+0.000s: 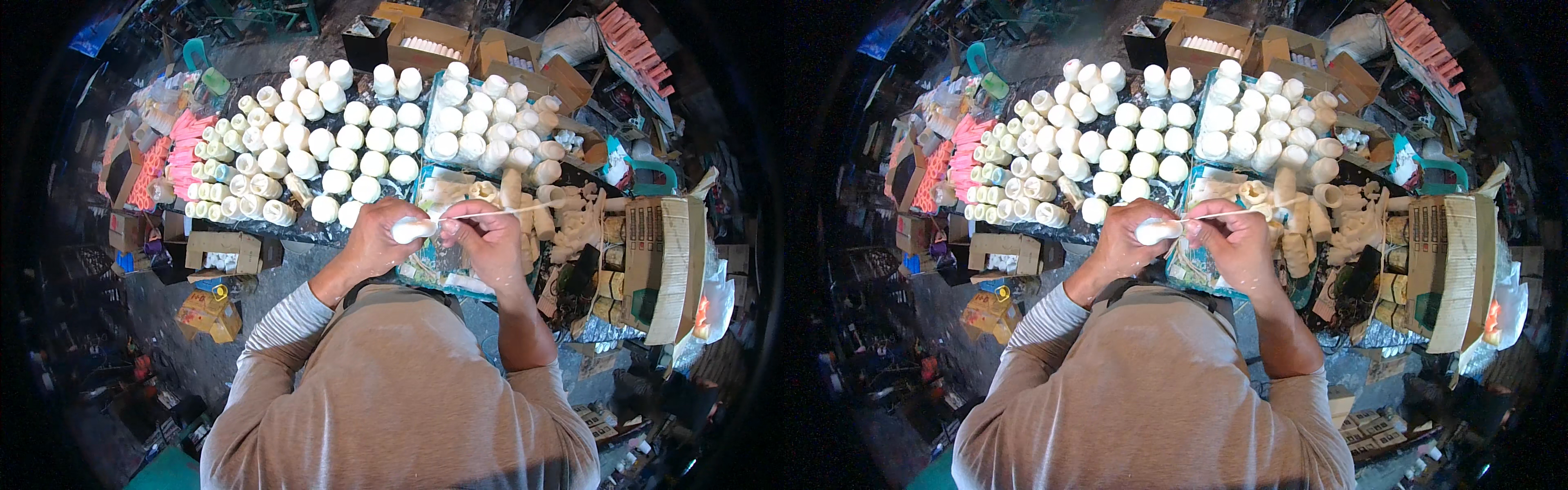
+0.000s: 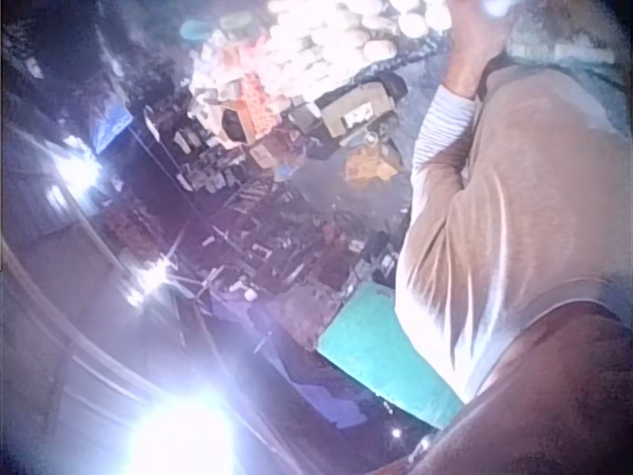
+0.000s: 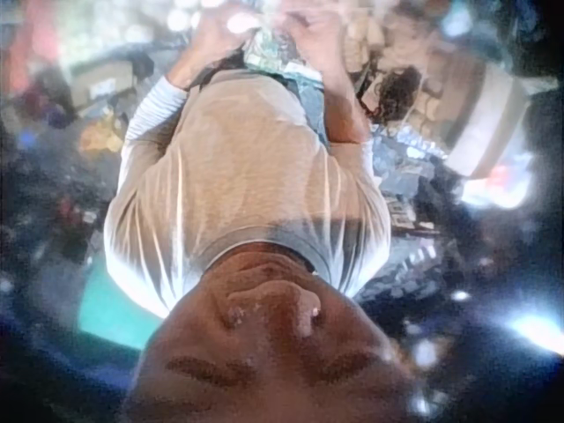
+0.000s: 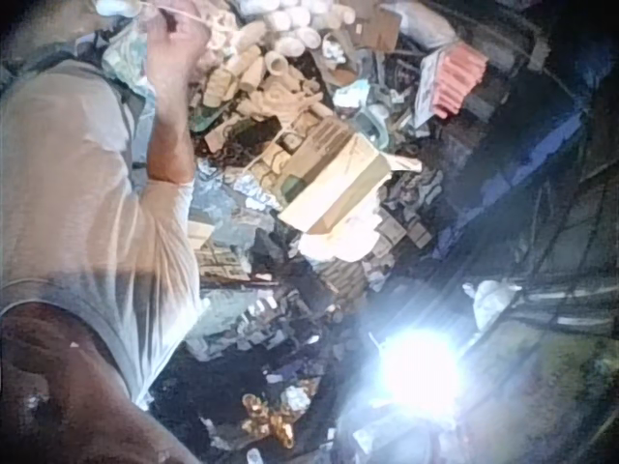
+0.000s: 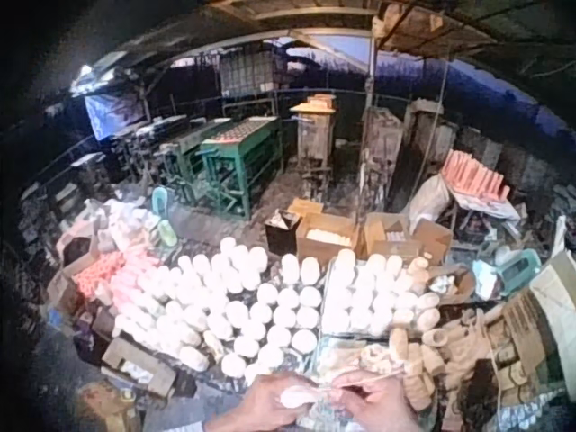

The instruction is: The person repeatedly picks up white cylindrical candle bodies, inserts wicks into their centers, and places the assembled candles back onto a table among many others. The person handles the items one at a time in a repetitive sequence.

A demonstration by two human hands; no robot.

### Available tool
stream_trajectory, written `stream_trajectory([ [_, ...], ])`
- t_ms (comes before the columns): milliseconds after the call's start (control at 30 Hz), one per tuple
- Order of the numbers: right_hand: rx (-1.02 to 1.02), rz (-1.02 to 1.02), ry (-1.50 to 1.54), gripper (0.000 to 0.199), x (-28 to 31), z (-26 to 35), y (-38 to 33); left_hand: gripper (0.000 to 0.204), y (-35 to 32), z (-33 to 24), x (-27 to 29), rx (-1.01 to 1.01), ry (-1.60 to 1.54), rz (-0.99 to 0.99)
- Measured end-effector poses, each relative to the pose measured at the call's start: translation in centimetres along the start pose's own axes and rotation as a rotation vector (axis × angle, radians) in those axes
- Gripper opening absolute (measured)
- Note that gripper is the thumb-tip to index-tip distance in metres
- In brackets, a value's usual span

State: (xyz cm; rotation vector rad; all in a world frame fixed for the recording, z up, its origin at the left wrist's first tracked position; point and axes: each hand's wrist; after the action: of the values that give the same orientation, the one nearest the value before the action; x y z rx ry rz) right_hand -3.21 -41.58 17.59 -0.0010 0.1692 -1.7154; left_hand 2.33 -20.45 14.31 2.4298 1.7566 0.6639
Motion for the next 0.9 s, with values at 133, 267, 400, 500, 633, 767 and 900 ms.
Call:
stream_trajectory([
  [133, 0.102, -0.002, -0.017, 0.009, -1.4, 0.5, -0.8, 0.03, 0.0, -0.9, 0.3, -0.008, 0.079, -0.024],
  [267, 0.113, 0.071, -0.059, 0.01, -1.5, 0.8, -1.2, 0.033, -0.1, -1.3, 0.4, -0.075, 0.168, -0.037],
  [400, 0.167, 0.1, -0.139, 0.01, -1.6, 0.9, -1.6, 0.032, -0.4, -1.3, 0.4, -0.113, 0.17, -0.018],
  [500, 0.199, 0.078, -0.294, 0.01, -1.7, 1.0, -1.7, 0.034, -0.6, -1.3, 0.4, -0.147, 0.183, -0.024],
  [633, 0.346, 0.088, -0.443, 0.007, -1.7, 1.7, -1.7, 0.035, -0.8, -1.4, 0.4, -0.16, 0.226, -0.027],
  [767, 0.415, 0.098, -0.583, 0.009, -1.7, 2.5, -1.9, 0.038, -0.9, -1.6, 0.4, -0.144, 0.269, -0.013],
  [900, 0.471, 0.092, -0.654, 0.011, -1.9, 2.8, -1.9, 0.039, -0.9, -1.8, 0.5, -0.165, 0.318, 0.006],
])
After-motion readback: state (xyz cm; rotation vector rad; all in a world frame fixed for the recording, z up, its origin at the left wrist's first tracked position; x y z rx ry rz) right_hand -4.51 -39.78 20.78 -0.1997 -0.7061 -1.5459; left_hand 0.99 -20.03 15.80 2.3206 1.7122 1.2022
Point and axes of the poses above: each hand's wrist, its own y-axis towards the middle knuckle, its own x-axis out of the back of the hand, z = x × y, and after that the axes turned 9 degrees about -z, right-handed
